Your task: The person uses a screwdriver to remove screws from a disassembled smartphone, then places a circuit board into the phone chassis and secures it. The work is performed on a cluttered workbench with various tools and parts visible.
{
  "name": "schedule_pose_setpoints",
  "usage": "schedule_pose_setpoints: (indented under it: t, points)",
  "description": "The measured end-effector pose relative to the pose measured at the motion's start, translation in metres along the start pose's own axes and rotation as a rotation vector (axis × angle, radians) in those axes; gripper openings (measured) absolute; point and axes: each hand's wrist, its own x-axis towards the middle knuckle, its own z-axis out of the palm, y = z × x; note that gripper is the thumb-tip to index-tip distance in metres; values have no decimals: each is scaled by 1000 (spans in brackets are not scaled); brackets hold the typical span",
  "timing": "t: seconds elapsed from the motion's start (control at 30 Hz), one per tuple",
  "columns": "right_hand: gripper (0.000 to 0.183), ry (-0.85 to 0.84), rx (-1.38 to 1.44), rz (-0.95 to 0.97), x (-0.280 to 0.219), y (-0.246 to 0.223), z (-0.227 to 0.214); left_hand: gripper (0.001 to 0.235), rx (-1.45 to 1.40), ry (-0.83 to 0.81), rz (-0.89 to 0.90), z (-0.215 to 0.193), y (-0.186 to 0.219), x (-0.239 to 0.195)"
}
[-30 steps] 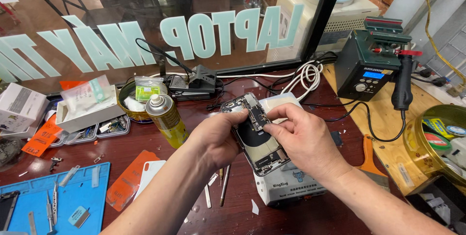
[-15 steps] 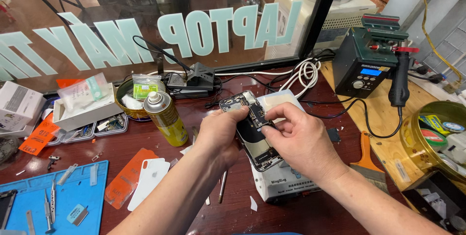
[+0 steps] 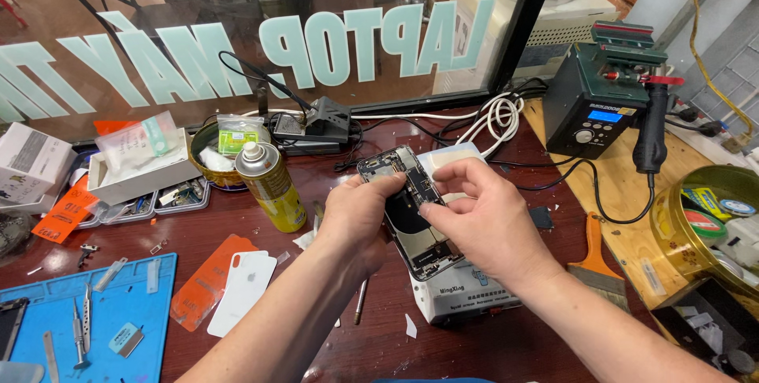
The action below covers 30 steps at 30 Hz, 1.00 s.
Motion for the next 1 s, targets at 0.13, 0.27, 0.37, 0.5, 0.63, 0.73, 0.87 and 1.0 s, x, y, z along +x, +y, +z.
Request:
schedule_pose_setpoints:
  t: [0.13,0.27,0.37,0.5,0.63,0.73,0.87,1.0]
  points:
    - [29,-197,426,236,9,8,-11,10,68,-45,55,-3,0,-5]
    - [24,-77,254,329,14,6,-9,10,140,-96,172,2,-2,-10]
    - [21,-71,249,322,11,1,-8,12,206,-110,256,3,1,-14]
    - [24,-136,336,258,7,-7,-12,15,242,-122,217,2,3,-18]
    - [23,-105,466,137,11,-12,-13,17,236,-190,199,4,1,-20]
    - [23,-71,435,134,16,-15,-14,17,261,-206,172,4,-1,-21]
    - [26,-34,375,185,21,-16,-13,14,200,-229,97,5,1,-19]
    - [26,-54,390,194,22,-16,-19,12,178,-248,43,5,4,-18]
